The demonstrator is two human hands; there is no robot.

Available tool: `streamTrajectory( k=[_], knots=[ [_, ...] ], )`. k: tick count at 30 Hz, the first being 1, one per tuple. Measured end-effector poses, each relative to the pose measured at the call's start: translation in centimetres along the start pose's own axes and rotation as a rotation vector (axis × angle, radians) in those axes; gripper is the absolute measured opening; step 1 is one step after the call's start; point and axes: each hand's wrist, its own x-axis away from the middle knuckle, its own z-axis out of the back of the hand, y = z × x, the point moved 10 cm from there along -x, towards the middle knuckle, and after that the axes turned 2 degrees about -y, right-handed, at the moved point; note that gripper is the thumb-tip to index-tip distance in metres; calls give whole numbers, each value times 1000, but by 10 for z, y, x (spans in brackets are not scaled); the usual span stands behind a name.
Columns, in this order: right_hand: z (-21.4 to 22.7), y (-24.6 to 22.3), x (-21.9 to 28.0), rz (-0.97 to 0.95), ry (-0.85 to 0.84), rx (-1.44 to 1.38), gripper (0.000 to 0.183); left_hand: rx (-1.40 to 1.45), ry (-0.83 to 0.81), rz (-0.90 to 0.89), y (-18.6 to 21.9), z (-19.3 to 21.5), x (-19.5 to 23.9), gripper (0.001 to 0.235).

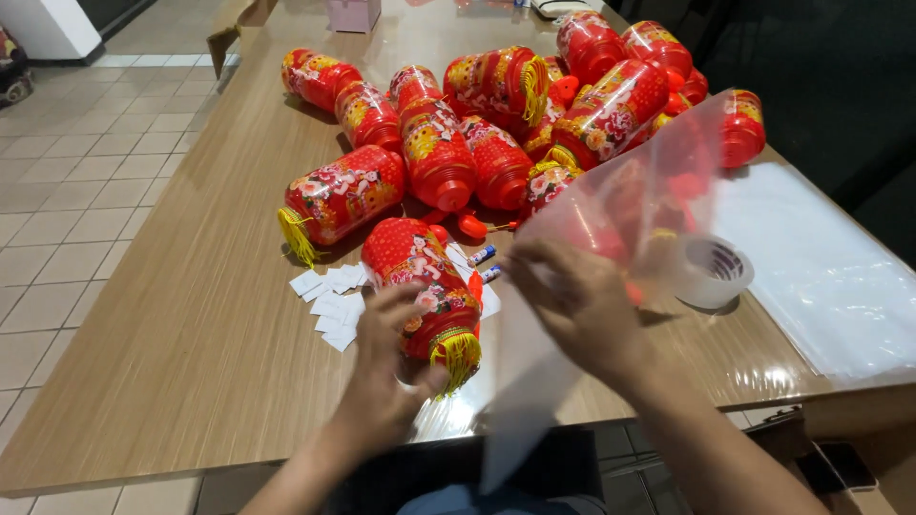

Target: Assembling decorative red lanterns by installing batteries into the handles, attaching them to the lantern bodies, and packaging them in plastic bags.

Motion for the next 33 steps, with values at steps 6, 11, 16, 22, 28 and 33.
streamTrajectory(
  k=[6, 11, 16, 22, 28, 33],
  knots=[
    [-25, -32, -27, -99, 89, -378, 7, 79, -100, -111, 24, -31, 19, 122],
    [-27, -42, -44, -79, 130, -589, 6, -198, 140, -272, 29, 4, 19, 104],
    [-53, -53, -62, -67, -180, -864, 28, -108, 394, 224, -36, 69, 27, 40],
    [-41, 0, -71, -11, -110, -529, 27, 344, 508, 638, -83, 116, -10, 18],
    [-7, 101, -24, -261, 313, -122, 28, 249, 502, 471, -194, 146, -17, 12],
    [-52, 149, 16, -618, 118, -107, 60, 144, 450, 579, -240, 146, -4, 20]
  ],
)
